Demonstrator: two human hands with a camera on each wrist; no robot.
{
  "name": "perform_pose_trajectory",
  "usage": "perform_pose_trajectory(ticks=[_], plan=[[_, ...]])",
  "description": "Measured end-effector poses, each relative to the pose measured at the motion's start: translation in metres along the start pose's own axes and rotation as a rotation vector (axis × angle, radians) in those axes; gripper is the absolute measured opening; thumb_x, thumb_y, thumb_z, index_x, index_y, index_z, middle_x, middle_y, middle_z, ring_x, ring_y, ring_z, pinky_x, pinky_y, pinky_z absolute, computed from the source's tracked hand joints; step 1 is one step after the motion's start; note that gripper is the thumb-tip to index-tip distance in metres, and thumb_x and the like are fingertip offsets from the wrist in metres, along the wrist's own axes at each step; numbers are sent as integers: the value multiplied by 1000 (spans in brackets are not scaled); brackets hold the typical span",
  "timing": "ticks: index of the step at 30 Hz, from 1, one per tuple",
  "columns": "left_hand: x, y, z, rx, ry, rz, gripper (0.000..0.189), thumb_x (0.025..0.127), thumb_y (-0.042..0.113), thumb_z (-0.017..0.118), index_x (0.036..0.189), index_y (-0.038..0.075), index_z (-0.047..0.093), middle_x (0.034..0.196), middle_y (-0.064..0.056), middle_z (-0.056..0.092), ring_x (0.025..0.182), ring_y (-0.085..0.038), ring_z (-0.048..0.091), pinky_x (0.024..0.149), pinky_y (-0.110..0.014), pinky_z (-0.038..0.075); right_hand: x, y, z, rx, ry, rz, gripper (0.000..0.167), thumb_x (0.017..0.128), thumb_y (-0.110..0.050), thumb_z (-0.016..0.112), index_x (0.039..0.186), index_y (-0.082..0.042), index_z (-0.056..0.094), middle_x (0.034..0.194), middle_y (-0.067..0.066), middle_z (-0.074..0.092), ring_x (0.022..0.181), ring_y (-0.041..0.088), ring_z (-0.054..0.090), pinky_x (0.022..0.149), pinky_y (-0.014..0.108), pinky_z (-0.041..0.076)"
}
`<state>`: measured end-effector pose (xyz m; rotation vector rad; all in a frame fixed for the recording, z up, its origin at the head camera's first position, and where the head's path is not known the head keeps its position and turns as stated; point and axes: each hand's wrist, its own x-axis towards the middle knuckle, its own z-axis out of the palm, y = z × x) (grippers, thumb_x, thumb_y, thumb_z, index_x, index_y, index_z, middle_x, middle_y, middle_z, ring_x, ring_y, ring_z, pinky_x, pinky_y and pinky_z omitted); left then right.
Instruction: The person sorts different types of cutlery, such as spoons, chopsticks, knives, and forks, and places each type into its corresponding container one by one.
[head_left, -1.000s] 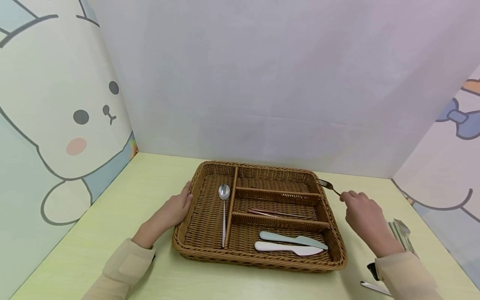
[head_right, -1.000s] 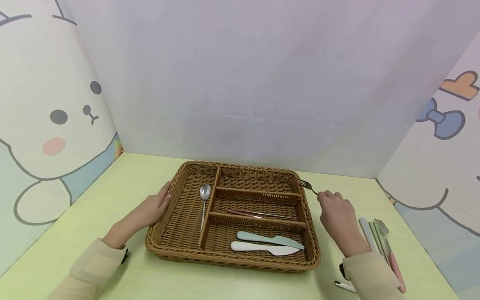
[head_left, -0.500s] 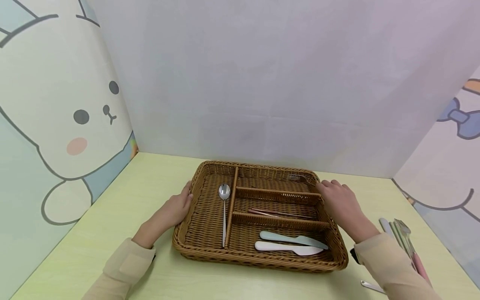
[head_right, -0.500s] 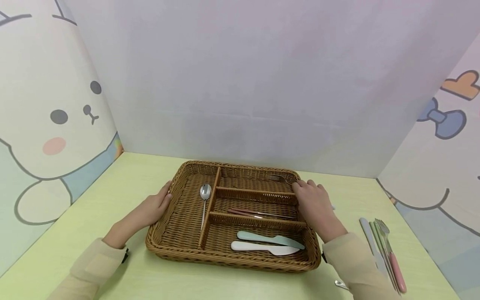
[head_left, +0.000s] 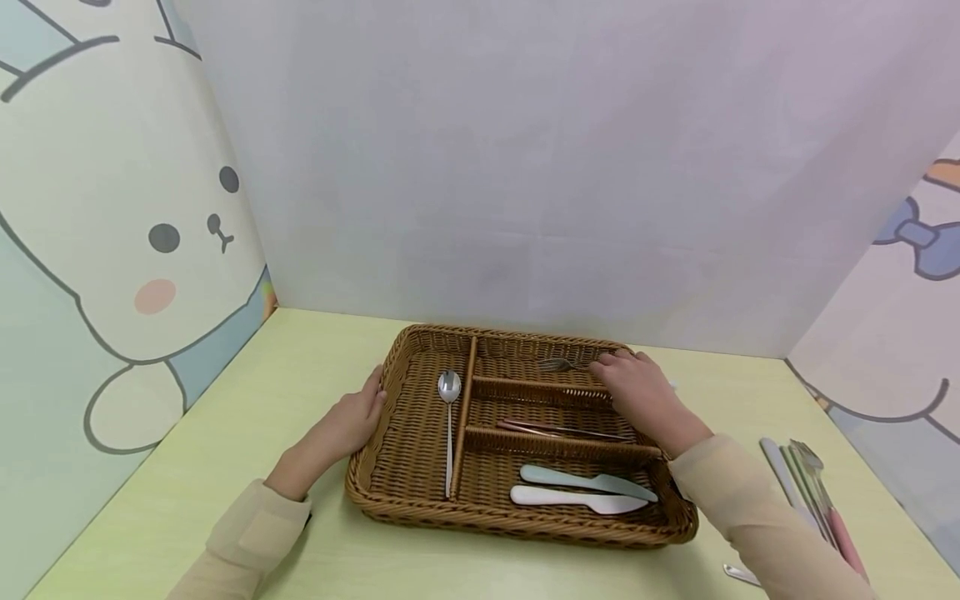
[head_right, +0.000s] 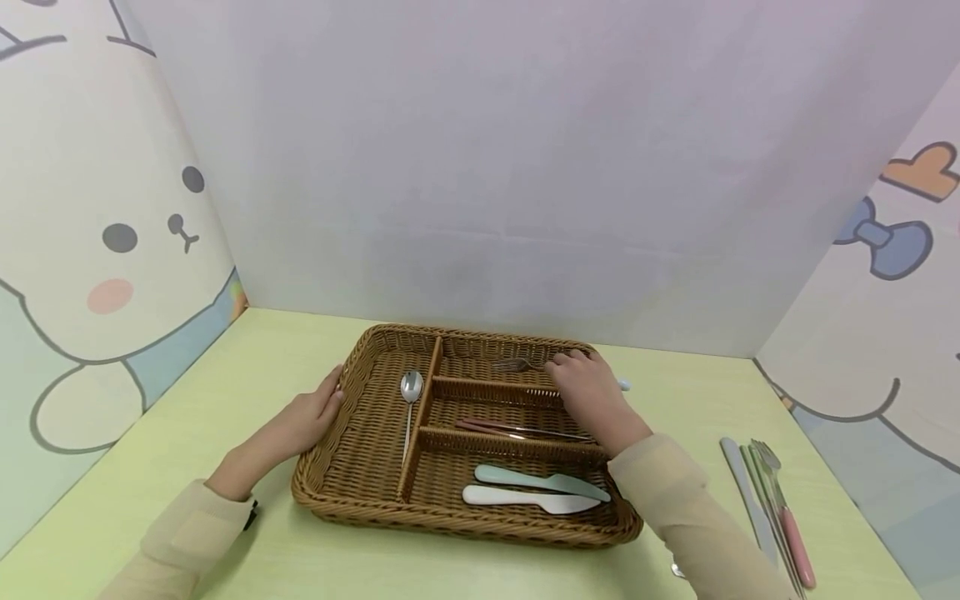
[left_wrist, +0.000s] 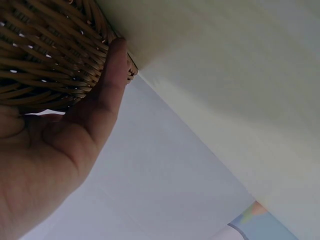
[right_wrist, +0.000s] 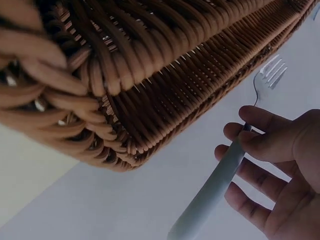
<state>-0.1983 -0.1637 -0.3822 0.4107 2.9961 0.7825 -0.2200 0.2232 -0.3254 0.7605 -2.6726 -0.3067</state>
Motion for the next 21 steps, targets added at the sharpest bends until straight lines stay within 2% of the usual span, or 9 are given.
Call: perform_pose_trajectory(ticks=[4, 7, 15, 21], plan=[[0, 0, 1, 2, 1, 0, 53, 101, 17, 29, 141, -12, 11, 119, -39, 50, 96, -43, 60, 79, -49, 49, 8, -2, 8, -3, -6, -25, 23, 71, 5, 73, 85, -12, 67, 81, 1, 65, 77, 22, 58, 73, 41, 49], [0, 0, 1, 0, 3, 0, 53, 101, 17, 29, 141, -12, 11, 119, -39, 49, 96, -43, 60, 80, -50, 49, 13, -3, 12, -4, -34, -23, 27, 70, 3, 75, 91, -12, 68, 84, 1, 66, 78, 22, 60, 75, 42, 49], [1, -1, 3, -2, 16, -4, 52, 101, 16, 30, 141, -12, 13, 112, -39, 53, 85, -39, 64, 70, -45, 51, 29, -8, 19, 72, -96, -34, 22, 77, 8, 65, 80, -14, 68, 75, -1, 65, 64, 17, 56, 55, 31, 43], [1, 0, 2, -6, 15, 1, 52, 101, 15, 30, 140, -14, 13, 113, -39, 53, 84, -38, 64, 69, -44, 51, 37, -13, 25, 205, -163, -26, 26, 75, 14, 64, 82, -10, 69, 80, 3, 66, 69, 17, 60, 56, 29, 49]])
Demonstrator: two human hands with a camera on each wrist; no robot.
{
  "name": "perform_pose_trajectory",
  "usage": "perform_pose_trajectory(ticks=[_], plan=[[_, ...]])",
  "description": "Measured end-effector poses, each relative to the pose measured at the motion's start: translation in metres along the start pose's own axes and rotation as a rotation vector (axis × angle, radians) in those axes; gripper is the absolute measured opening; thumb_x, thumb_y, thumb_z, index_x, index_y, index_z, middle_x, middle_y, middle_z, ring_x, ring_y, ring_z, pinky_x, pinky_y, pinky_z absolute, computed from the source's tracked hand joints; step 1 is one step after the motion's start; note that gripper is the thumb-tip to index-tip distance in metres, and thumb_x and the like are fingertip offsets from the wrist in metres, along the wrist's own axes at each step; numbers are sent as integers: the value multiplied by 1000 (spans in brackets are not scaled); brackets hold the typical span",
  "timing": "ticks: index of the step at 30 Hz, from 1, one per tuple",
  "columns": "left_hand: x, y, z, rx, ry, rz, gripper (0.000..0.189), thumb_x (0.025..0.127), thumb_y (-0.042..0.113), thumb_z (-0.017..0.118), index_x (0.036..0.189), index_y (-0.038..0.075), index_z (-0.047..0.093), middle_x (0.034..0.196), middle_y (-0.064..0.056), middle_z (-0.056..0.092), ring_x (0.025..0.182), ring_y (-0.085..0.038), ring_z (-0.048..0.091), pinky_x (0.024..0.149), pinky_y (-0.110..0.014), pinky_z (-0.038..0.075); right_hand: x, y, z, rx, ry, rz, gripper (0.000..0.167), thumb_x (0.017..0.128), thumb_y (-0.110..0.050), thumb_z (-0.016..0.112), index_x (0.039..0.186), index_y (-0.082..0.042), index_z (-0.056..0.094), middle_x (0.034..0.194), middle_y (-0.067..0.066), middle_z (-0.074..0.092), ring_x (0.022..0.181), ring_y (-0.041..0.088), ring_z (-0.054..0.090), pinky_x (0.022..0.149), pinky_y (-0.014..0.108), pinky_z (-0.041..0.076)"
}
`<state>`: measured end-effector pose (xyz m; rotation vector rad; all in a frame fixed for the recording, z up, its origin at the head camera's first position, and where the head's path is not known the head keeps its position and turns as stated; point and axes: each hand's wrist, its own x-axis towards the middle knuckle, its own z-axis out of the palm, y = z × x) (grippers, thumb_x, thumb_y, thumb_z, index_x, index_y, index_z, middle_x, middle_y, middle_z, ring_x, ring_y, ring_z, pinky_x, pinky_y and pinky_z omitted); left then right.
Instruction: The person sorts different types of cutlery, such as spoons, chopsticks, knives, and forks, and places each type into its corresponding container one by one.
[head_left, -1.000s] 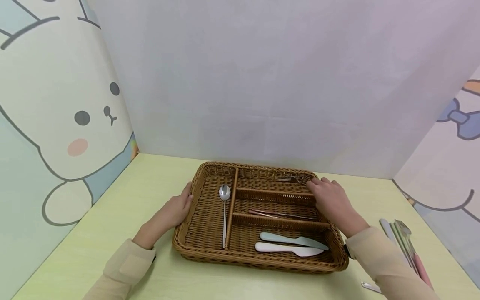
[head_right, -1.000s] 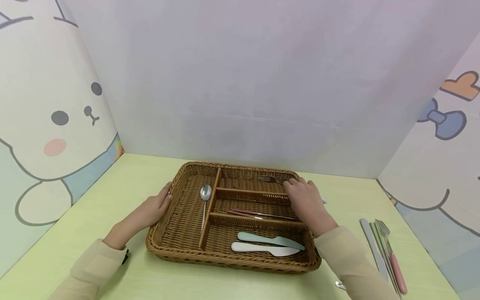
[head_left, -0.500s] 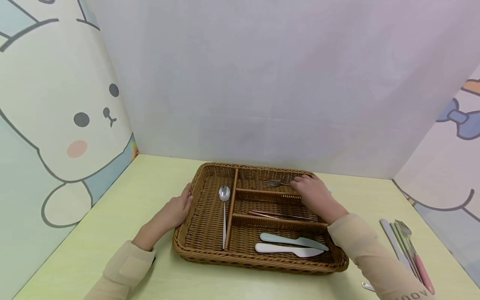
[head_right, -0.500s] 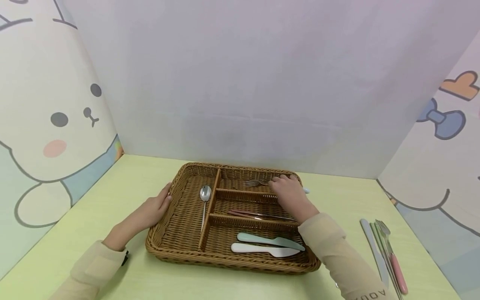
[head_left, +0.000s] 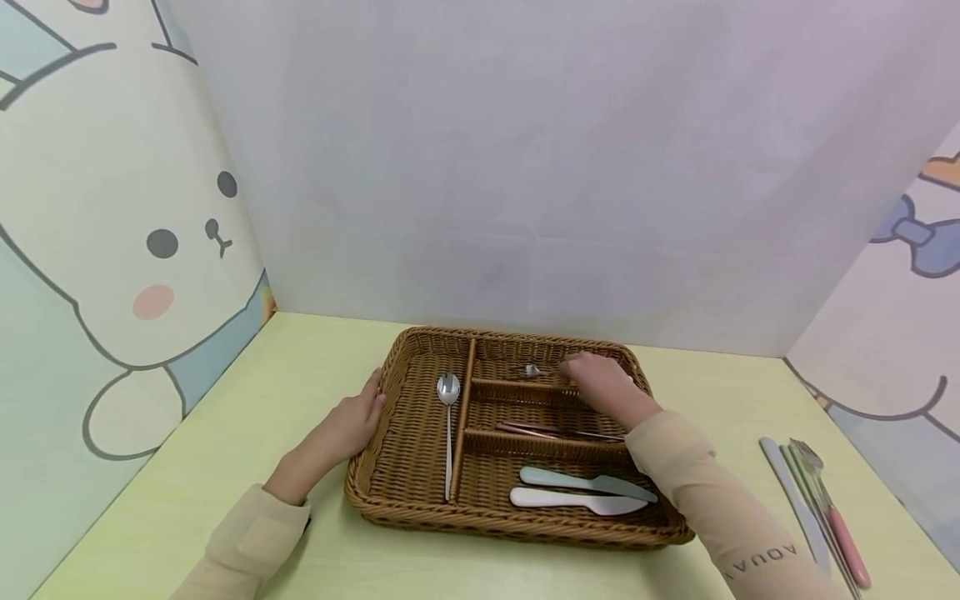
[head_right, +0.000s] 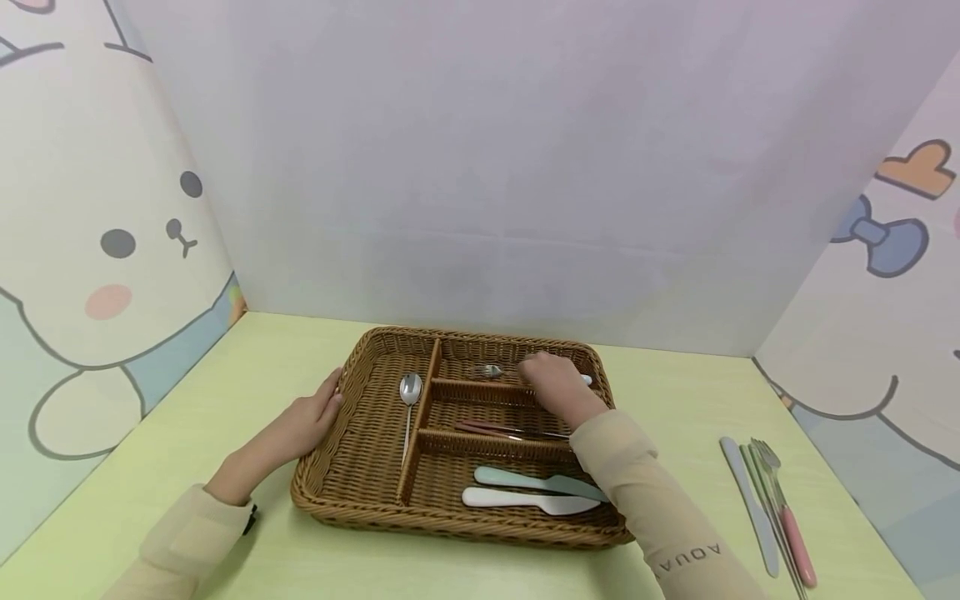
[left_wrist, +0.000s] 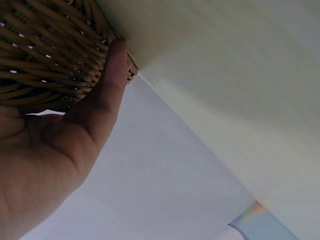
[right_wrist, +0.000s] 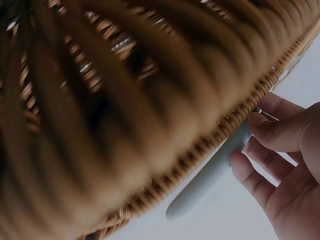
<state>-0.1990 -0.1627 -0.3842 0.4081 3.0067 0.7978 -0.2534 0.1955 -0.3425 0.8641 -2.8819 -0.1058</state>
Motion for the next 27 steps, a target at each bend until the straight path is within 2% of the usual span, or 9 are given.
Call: perform_pose_trajectory(ticks=[7, 9, 12, 14, 16, 18, 21, 27], plan=[[0, 0, 0, 4, 1, 1, 52, 101, 15, 30, 140, -13, 13, 113, -39, 53, 86, -38, 64, 71, -45, 51, 6, 1, 6, 78, -69, 5, 25, 76, 14, 63, 82, -9, 70, 83, 6, 67, 73, 19, 60, 57, 30, 46], [0, 0, 0, 3, -2, -1, 52, 101, 15, 30, 141, -13, 13, 114, -39, 52, 88, -40, 63, 72, -46, 51, 8, 3, 7, 114, -85, 9, 26, 77, 16, 60, 78, -9, 69, 78, 4, 66, 67, 15, 56, 54, 29, 42], [0, 0, 0, 3, -4, -4, 52, 101, 15, 30, 141, -13, 13, 116, -39, 51, 91, -41, 62, 74, -47, 50, 11, 5, 9, 167, -113, 11, 32, 79, 17, 55, 61, -10, 56, 59, -3, 46, 54, 9, 36, 51, 27, 27], [-1, 0, 0, 3, -3, -7, 52, 101, 15, 30, 141, -13, 13, 117, -39, 50, 91, -41, 62, 74, -47, 50, 13, 5, 10, 202, -135, 22, 38, 80, 17, 52, 57, -12, 42, 56, -4, 27, 54, 11, 20, 53, 28, 19], [-1, 0, 1, 3, 0, -7, 52, 101, 15, 30, 141, -13, 13, 116, -39, 51, 91, -41, 62, 74, -47, 50, 13, 5, 10, 214, -159, 35, 39, 82, 16, 51, 58, -12, 39, 57, -4, 22, 54, 11, 18, 53, 28, 18], [0, 0, 1, 4, 1, -6, 52, 101, 15, 30, 141, -13, 14, 116, -39, 51, 90, -41, 62, 74, -47, 50, 13, 3, 10, 216, -184, 53, 35, 83, 15, 51, 57, -9, 48, 53, -4, 29, 53, 11, 21, 52, 28, 21], [0, -1, 1, 5, 2, -3, 52, 101, 15, 30, 141, -13, 13, 116, -39, 51, 91, -41, 62, 75, -47, 50, 12, 2, 10, 212, -225, 88, 27, 84, 14, 51, 66, -5, 62, 55, 1, 46, 54, 11, 29, 53, 28, 26], [1, -1, 1, 7, 10, 7, 52, 100, 15, 31, 140, -13, 14, 114, -38, 53, 87, -39, 64, 73, -46, 51, 10, 1, 9, 207, -244, 110, 26, 84, 12, 52, 71, -7, 64, 61, 2, 54, 53, 11, 38, 52, 29, 28]])
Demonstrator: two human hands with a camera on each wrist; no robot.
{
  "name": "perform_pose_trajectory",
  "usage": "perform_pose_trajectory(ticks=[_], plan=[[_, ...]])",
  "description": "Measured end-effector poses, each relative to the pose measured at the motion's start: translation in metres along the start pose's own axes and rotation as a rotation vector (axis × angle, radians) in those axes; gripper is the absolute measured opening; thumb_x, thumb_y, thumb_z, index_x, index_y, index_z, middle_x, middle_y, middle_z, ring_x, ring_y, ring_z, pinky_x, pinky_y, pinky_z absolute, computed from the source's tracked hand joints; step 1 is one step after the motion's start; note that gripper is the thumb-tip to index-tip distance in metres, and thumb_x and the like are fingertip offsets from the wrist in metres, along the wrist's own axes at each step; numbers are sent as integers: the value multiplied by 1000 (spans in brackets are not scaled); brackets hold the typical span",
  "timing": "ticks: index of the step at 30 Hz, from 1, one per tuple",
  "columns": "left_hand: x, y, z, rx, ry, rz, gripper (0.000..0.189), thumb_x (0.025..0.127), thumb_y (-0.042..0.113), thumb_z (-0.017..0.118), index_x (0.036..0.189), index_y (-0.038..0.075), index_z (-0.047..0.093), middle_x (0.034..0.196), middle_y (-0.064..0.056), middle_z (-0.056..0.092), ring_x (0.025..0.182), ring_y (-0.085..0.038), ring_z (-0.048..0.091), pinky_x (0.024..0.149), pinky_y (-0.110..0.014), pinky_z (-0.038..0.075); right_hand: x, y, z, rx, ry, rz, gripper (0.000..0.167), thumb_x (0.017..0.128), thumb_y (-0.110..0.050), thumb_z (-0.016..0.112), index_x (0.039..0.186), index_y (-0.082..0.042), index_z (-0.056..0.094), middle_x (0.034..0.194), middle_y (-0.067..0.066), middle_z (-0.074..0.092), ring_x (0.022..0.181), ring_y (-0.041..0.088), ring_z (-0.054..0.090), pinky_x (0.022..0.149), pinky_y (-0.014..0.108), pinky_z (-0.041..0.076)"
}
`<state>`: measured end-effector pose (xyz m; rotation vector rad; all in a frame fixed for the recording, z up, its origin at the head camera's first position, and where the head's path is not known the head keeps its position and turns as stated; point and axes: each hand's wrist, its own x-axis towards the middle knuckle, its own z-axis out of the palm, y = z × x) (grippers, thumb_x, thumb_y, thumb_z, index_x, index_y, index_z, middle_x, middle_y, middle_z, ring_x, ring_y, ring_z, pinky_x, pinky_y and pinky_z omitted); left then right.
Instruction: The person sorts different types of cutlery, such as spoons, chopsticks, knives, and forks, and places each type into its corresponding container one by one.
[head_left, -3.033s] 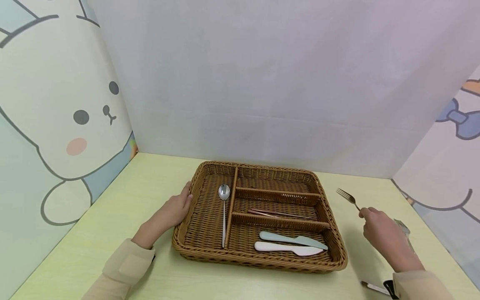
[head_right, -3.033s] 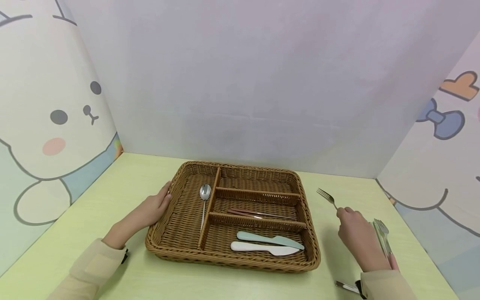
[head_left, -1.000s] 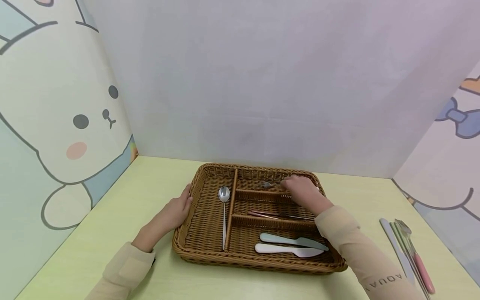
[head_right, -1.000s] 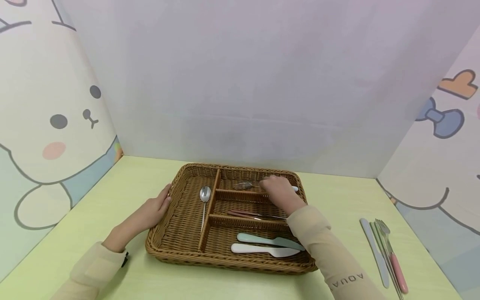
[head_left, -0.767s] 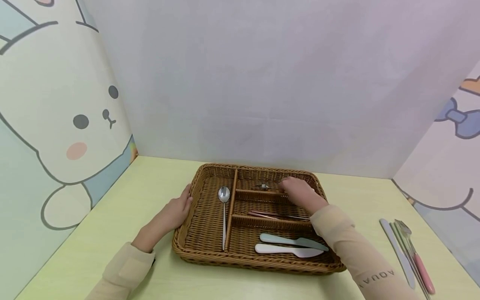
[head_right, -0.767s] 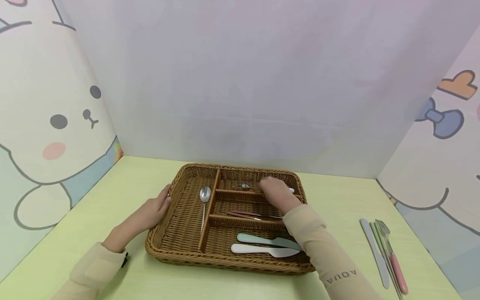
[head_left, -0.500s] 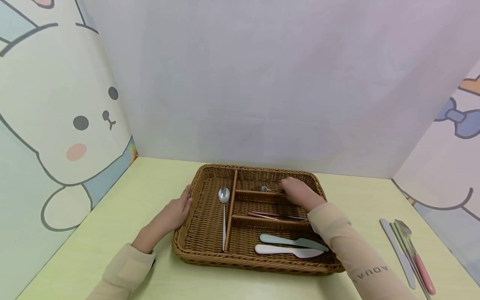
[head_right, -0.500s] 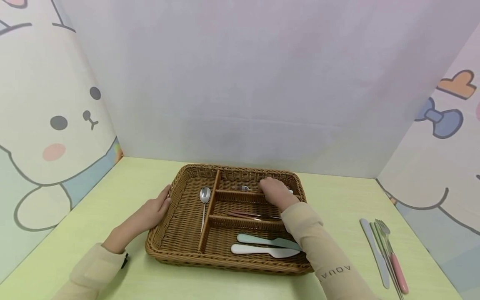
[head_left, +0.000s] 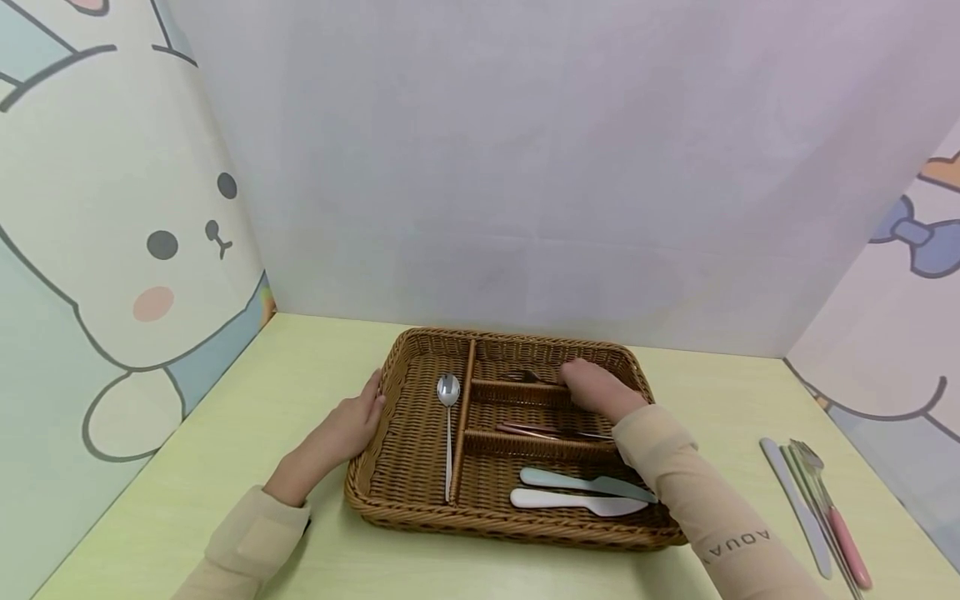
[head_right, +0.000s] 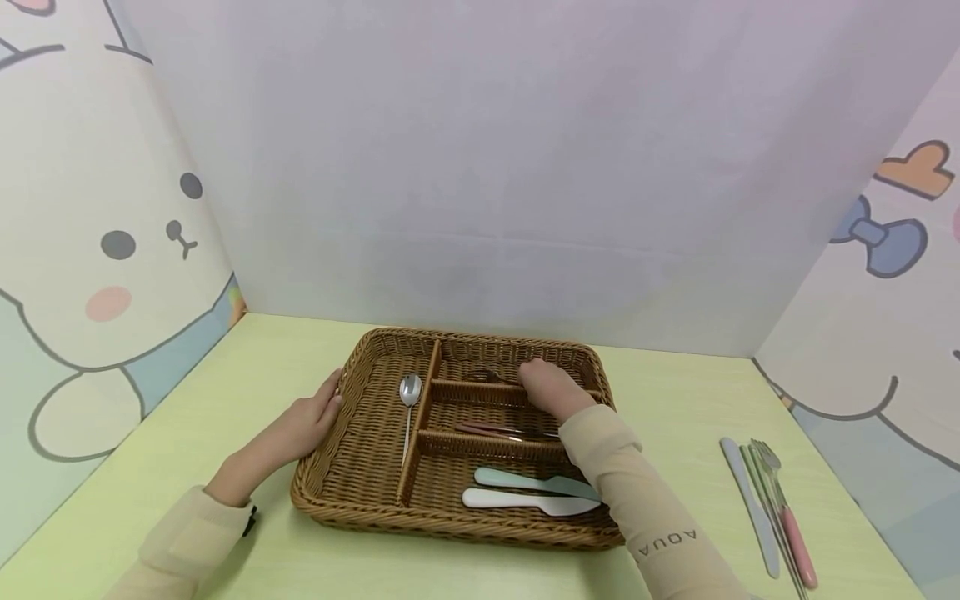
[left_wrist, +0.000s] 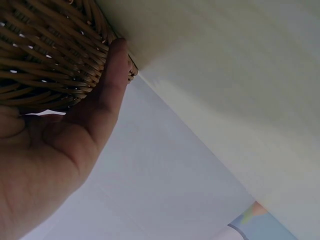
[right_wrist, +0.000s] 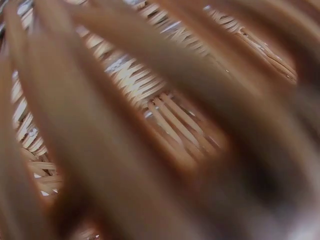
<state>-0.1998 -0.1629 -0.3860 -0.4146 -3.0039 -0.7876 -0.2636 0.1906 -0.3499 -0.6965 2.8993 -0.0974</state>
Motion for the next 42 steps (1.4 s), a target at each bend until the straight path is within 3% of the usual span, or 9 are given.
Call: perform_pose_trajectory(ticks=[11, 16, 19, 22, 30, 36, 42], plan=[[0, 0, -1, 5, 2, 5, 52, 100, 15, 31, 140, -14, 15, 105, -37, 57, 81, -36, 65, 69, -44, 51, 0, 2, -1, 18, -46, 15, 27, 85, 14, 48, 79, -6, 66, 66, 5, 57, 55, 12, 43, 51, 29, 30], [0, 0, 0, 5, -1, 3, 52, 100, 15, 31, 140, -14, 14, 105, -37, 57, 81, -36, 65, 68, -43, 51, -2, 3, -3, -31, -39, 4, 27, 84, 13, 50, 98, -3, 68, 91, 14, 66, 78, 23, 62, 60, 32, 47], [0, 0, 0, 7, -2, 3, 52, 100, 15, 31, 140, -13, 14, 109, -38, 55, 83, -38, 64, 69, -44, 51, -4, 3, -4, -52, -32, -9, 31, 84, 12, 52, 105, -4, 67, 102, 16, 65, 93, 30, 62, 73, 38, 52], [0, 0, 0, 8, 0, 2, 52, 101, 15, 31, 141, -13, 14, 110, -38, 55, 84, -39, 64, 70, -45, 51, -8, 4, -7, -69, -19, -15, 32, 83, 11, 54, 108, -6, 66, 106, 14, 64, 98, 30, 60, 77, 40, 52], [1, -2, 0, 3, -6, 4, 52, 101, 16, 30, 141, -13, 13, 113, -39, 53, 85, -39, 64, 68, -44, 51, -21, 6, -19, -116, 67, -21, 31, 82, 9, 54, 102, -10, 68, 102, 11, 63, 85, 26, 62, 61, 34, 50], [0, -2, 0, 3, -8, 6, 52, 101, 15, 30, 141, -13, 12, 114, -39, 52, 89, -40, 63, 71, -45, 51, -34, 15, -28, -126, 173, -19, 25, 86, 3, 53, 103, -5, 68, 93, 11, 67, 79, 25, 63, 63, 36, 51], [0, -1, -1, 2, -9, 5, 52, 100, 15, 31, 141, -13, 13, 115, -39, 52, 90, -40, 63, 71, -45, 51, -52, 31, -33, -118, 274, 16, 15, 86, 0, 53, 85, -5, 66, 79, 9, 63, 65, 21, 58, 54, 36, 47]])
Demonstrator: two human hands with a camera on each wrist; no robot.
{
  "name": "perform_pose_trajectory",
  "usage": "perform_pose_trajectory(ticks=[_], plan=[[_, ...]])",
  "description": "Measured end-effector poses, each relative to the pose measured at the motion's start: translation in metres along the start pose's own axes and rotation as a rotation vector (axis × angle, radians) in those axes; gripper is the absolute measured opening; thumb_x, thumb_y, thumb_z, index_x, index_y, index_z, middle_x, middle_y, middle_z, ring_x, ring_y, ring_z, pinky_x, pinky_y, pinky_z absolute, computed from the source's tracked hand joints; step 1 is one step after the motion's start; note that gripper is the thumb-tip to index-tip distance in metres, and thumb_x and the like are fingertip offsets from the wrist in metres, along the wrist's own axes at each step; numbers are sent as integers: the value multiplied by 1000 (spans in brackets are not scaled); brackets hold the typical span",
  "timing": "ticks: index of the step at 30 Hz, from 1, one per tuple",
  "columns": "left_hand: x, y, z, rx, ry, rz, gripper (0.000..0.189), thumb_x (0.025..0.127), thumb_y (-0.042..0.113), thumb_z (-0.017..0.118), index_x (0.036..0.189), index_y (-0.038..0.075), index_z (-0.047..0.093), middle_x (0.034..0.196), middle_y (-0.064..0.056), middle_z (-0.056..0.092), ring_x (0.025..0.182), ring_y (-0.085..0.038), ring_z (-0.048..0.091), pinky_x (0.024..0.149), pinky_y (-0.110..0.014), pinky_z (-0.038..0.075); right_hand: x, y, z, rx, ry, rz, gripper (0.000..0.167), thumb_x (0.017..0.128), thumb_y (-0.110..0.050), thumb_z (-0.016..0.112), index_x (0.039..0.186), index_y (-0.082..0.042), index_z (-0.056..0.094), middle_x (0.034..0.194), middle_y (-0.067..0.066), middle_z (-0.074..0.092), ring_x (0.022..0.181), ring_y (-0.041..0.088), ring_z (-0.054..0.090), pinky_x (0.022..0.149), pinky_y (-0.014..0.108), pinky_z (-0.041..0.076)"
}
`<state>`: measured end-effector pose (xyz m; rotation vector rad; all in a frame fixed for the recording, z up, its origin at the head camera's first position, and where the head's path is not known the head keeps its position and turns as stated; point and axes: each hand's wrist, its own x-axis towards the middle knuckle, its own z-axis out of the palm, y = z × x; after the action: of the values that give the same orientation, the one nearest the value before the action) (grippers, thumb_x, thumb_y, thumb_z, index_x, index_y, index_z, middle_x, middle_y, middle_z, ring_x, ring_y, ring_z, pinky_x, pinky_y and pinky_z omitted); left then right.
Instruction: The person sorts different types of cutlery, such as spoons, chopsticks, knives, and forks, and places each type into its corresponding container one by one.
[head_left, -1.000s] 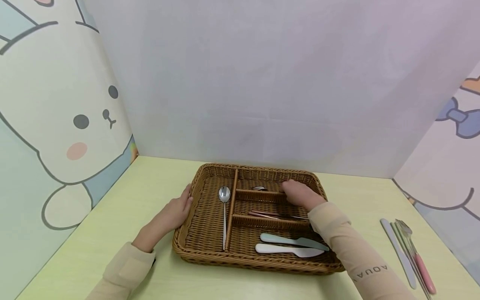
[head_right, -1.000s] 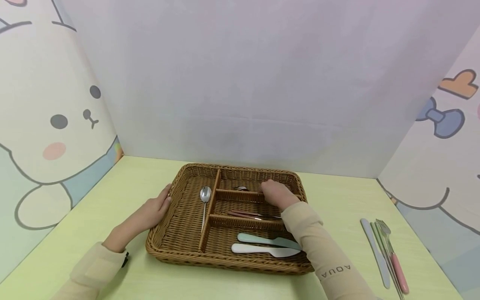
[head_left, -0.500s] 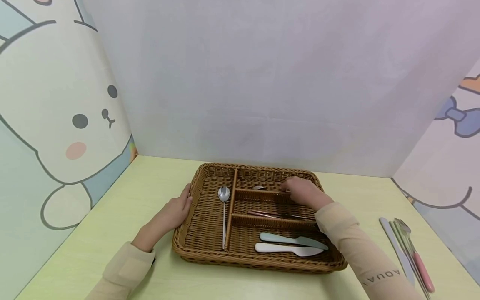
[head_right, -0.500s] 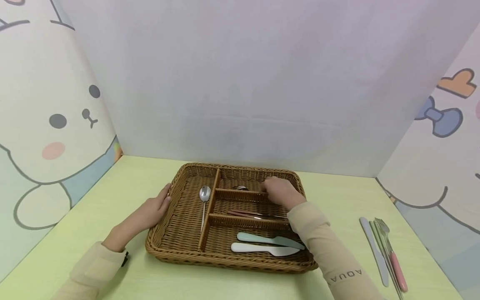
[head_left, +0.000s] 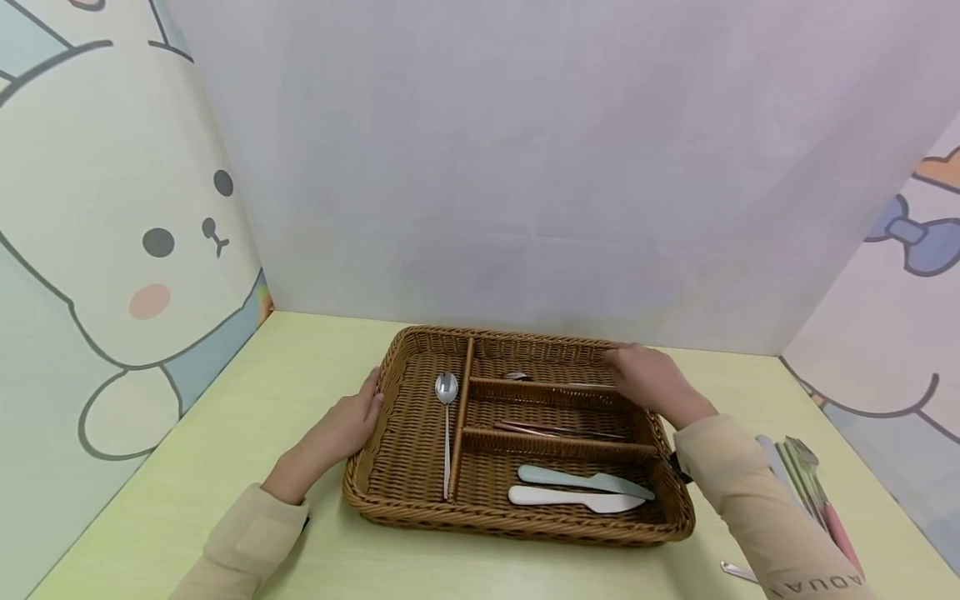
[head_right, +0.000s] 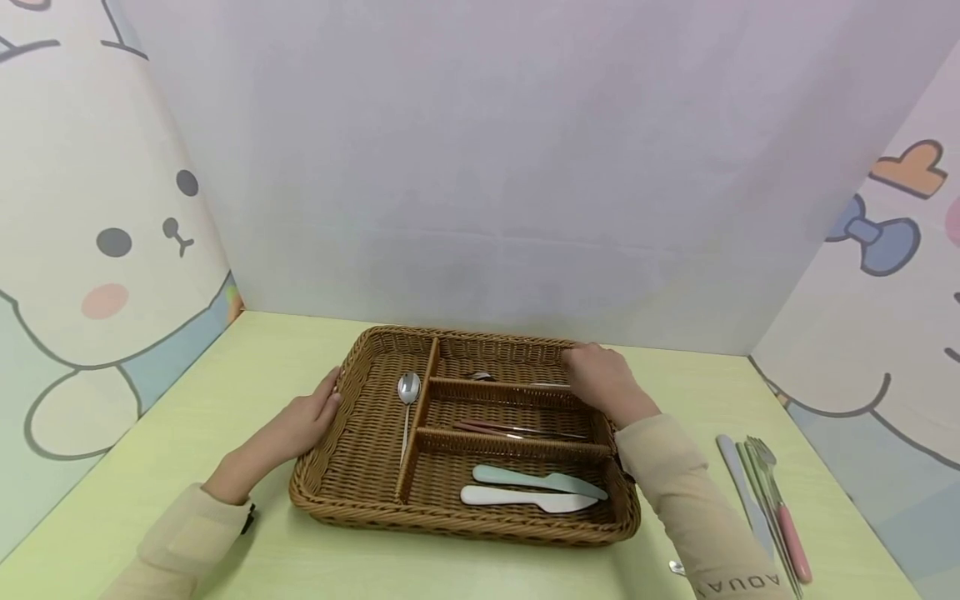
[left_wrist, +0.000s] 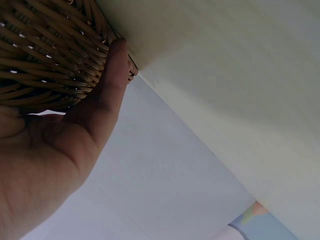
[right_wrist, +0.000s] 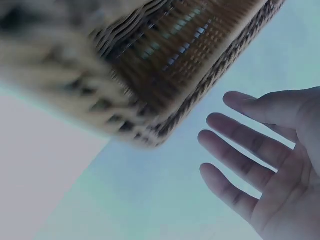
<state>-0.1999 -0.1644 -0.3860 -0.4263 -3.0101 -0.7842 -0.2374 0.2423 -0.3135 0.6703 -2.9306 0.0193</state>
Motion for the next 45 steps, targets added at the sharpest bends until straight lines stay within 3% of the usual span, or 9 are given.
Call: perform_pose_trajectory(ticks=[5, 10, 17, 26, 34, 40, 45], plan=[[-1, 1, -1, -3, 1, -1, 52, 100, 15, 31, 141, -13, 13, 114, -39, 52, 89, -40, 63, 71, -45, 51, -14, 16, -4, 0, 11, 63, 13, 85, -1, 53, 83, -5, 65, 76, 9, 59, 60, 18, 53, 48, 32, 41], [-1, 3, -2, -9, -2, -5, 52, 100, 15, 31, 140, -14, 13, 115, -39, 51, 91, -41, 62, 72, -46, 51, -29, 33, -5, 15, 25, 132, 15, 84, -2, 55, 95, -2, 66, 90, 16, 64, 71, 27, 61, 51, 37, 46], [-2, 4, -3, -9, -2, -6, 52, 100, 15, 31, 140, -14, 13, 114, -40, 52, 89, -40, 63, 71, -46, 51, -52, 55, 0, 28, 14, 189, 16, 84, -4, 55, 96, -1, 65, 90, 18, 63, 74, 30, 60, 50, 39, 45], [-2, 4, -3, -5, 3, 2, 52, 100, 15, 31, 140, -15, 13, 114, -40, 52, 89, -41, 63, 72, -46, 51, -82, 80, 15, 20, -7, 238, 16, 79, -2, 57, 94, 1, 62, 83, 17, 61, 70, 31, 59, 47, 41, 43], [-1, 3, -3, -6, 12, 10, 52, 100, 14, 30, 139, -16, 13, 109, -40, 54, 85, -40, 64, 70, -46, 51, -106, 98, 30, 13, -35, 307, 18, 77, -2, 59, 95, 2, 61, 77, 13, 59, 62, 23, 54, 44, 40, 40], [0, 3, -3, -9, -3, 0, 52, 100, 15, 31, 140, -15, 13, 96, -34, 59, 77, -32, 65, 67, -42, 50, -121, 114, 39, 23, -53, 360, 19, 74, -2, 58, 93, 3, 60, 81, 20, 61, 67, 31, 58, 46, 44, 41], [0, 3, -3, -14, -14, -8, 53, 101, 15, 30, 140, -14, 12, 92, -30, 60, 80, -31, 65, 70, -42, 50, -131, 126, 44, 56, -107, 419, 20, 75, -3, 56, 93, 3, 60, 87, 24, 60, 72, 34, 58, 49, 47, 42]])
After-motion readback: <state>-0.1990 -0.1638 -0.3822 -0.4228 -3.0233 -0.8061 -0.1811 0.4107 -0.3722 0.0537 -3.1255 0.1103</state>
